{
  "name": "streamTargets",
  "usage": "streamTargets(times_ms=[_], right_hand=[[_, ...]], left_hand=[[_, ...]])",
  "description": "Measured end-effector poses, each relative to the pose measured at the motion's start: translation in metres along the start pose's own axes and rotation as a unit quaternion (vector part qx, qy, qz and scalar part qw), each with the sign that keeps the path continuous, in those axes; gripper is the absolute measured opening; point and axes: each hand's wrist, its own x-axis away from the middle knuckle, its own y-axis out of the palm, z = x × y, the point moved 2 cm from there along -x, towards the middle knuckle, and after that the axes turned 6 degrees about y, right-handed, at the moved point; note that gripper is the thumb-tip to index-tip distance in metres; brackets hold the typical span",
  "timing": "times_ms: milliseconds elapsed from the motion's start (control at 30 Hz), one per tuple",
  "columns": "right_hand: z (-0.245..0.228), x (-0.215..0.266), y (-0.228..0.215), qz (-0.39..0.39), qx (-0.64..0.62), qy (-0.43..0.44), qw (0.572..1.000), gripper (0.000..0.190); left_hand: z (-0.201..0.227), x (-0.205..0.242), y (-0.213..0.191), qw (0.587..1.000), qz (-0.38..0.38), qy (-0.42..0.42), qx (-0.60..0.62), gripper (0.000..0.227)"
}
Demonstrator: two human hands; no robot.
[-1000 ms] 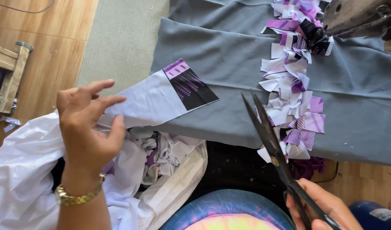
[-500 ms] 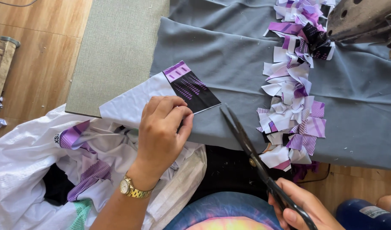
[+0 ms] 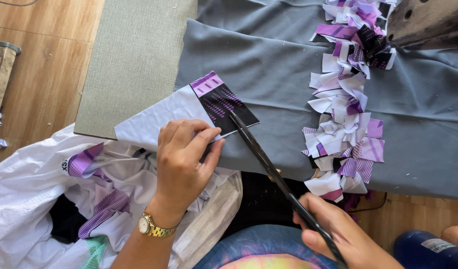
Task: The person cuts strips of white and purple patterned fabric from a garment using scissors. They then place the cut strips onto a larger piece of gray fabric laid out on a sewing machine table, arranging them in a line.
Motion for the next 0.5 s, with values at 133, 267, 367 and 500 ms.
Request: streamTargets(times_ms=[133, 267, 367, 500], right_hand=[[0.015, 0.021, -0.013, -0.072, -0.143, 0.027, 0.987, 0.077], [0.053, 0.04, -0.011, -0.014, -0.28, 0.11, 0.954, 0.084], [0.033, 0.031, -0.007, -0.027, -0.215, 0.128, 0.968, 0.078], [0.018, 0.013, 0.002, -0.061, -0.158, 0.058, 0.984, 0.071]], left_hand=[[-0.004, -0.003, 0.0, 1.0, -0.013, 0.002, 0.0, 0.006], [-0.005, -0.004, 0.003, 1.0, -0.007, 0.014, -0.01, 0.007], [-0.004, -0.006, 0.002, 1.0, 0.008, -0.003, 0.011, 0.005], [0.001, -0.005, -0.005, 0.999, 0.019, -0.006, 0.042, 0.004]])
